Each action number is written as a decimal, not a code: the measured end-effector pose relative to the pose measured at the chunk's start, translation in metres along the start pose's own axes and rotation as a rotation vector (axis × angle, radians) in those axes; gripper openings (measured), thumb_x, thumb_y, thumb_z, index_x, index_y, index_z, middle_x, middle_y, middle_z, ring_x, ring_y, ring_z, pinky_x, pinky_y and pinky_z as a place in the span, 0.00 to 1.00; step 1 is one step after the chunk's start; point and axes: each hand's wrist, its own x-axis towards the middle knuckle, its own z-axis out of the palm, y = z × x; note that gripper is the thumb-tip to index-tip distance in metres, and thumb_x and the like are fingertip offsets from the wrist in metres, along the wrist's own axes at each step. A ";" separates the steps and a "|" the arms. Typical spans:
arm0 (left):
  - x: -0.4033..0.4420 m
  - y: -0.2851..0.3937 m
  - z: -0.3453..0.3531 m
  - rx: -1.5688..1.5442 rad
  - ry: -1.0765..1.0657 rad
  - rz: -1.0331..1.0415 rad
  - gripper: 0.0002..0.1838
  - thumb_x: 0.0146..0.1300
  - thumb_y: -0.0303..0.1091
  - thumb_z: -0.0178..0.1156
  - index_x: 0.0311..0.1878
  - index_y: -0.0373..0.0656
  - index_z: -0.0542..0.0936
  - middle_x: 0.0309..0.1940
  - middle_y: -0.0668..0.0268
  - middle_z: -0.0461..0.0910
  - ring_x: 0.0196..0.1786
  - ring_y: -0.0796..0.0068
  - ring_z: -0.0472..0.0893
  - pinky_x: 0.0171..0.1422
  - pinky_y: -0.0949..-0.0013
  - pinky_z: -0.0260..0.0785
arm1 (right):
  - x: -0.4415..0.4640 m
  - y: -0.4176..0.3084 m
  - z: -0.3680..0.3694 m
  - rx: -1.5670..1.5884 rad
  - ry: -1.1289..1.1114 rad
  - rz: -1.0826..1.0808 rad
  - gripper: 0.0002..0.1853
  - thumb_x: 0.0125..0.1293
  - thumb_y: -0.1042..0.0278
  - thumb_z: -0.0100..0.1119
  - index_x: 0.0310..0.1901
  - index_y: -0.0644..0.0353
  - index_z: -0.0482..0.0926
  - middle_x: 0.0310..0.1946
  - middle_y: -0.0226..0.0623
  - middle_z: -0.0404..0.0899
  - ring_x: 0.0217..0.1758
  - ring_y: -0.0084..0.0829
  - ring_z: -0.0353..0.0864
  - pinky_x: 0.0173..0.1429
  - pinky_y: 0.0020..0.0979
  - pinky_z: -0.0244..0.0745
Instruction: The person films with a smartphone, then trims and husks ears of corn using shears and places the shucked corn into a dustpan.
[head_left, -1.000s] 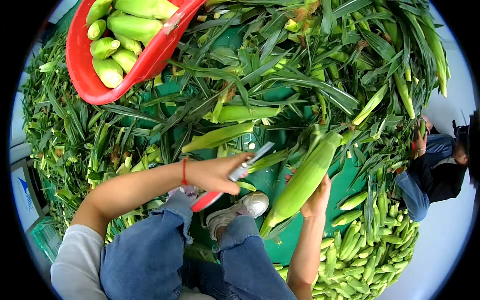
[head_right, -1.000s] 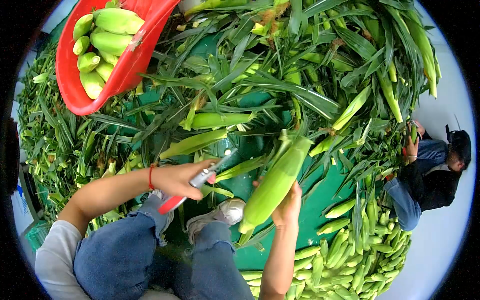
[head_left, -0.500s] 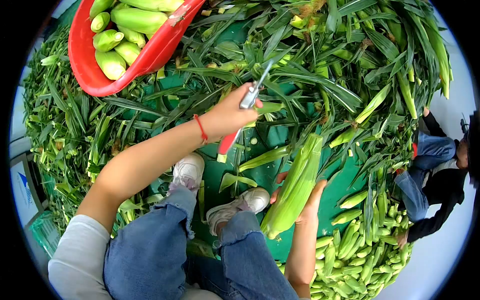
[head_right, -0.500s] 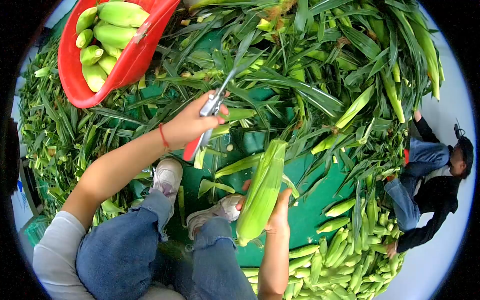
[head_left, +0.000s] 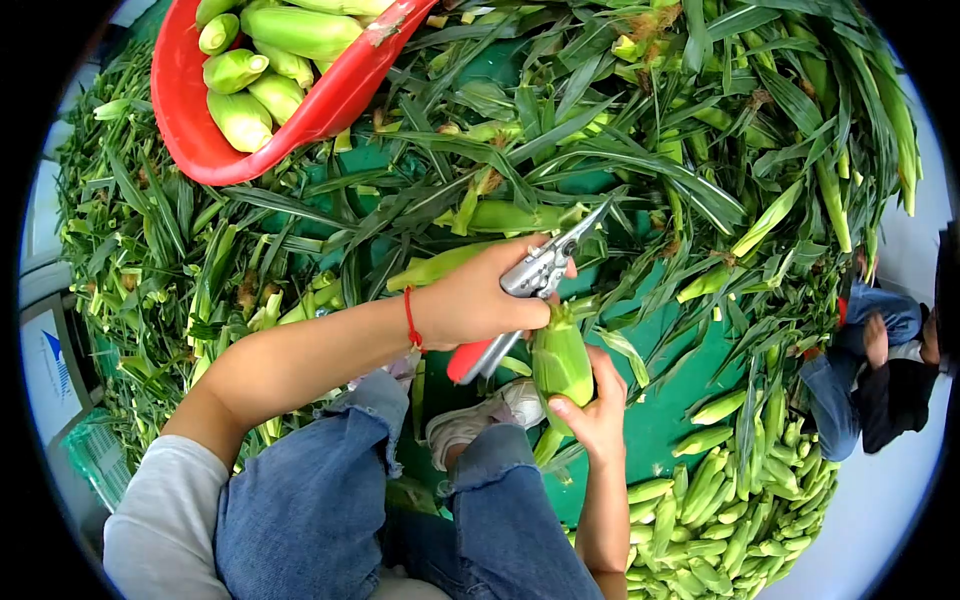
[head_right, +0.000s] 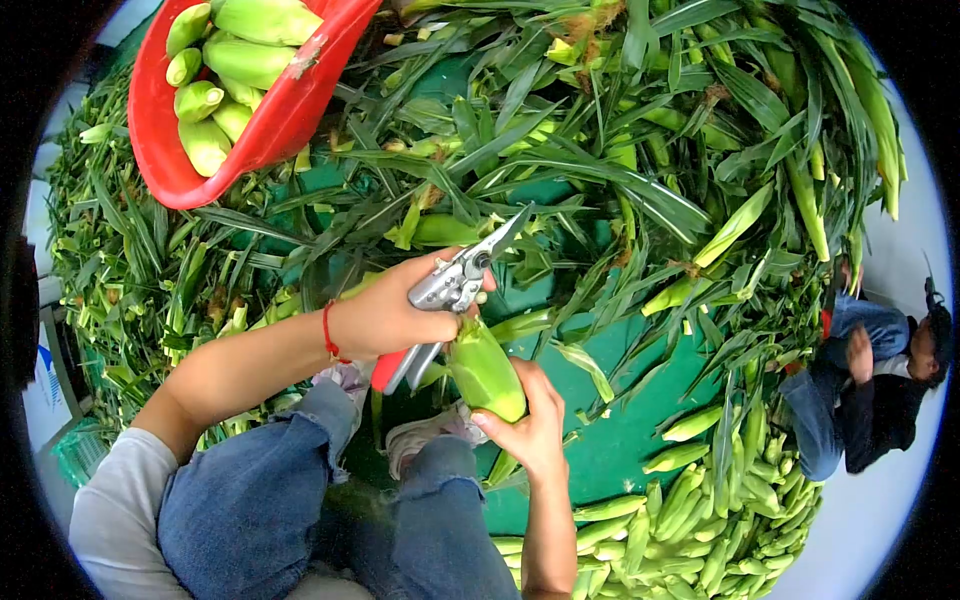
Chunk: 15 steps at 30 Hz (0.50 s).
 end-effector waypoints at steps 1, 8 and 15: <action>-0.001 0.002 0.004 -0.042 0.040 -0.047 0.26 0.50 0.18 0.56 0.55 0.44 0.71 0.38 0.69 0.73 0.40 0.82 0.75 0.45 0.76 0.70 | 0.000 0.004 0.000 0.015 0.014 -0.038 0.34 0.47 0.46 0.69 0.48 0.66 0.74 0.41 0.44 0.78 0.44 0.41 0.78 0.52 0.35 0.71; -0.005 0.020 0.022 -0.158 0.139 -0.065 0.27 0.49 0.18 0.58 0.55 0.45 0.71 0.38 0.68 0.74 0.38 0.81 0.75 0.40 0.73 0.74 | 0.008 -0.040 -0.001 -0.397 0.298 -0.075 0.15 0.55 0.67 0.65 0.30 0.62 0.66 0.21 0.32 0.70 0.22 0.25 0.71 0.27 0.29 0.65; -0.008 0.024 0.031 -0.132 0.159 0.020 0.27 0.49 0.18 0.57 0.56 0.44 0.69 0.37 0.68 0.75 0.37 0.80 0.76 0.40 0.75 0.73 | 0.039 -0.052 0.012 -0.138 0.367 -0.139 0.15 0.70 0.60 0.46 0.38 0.68 0.71 0.19 0.33 0.70 0.20 0.24 0.67 0.27 0.26 0.62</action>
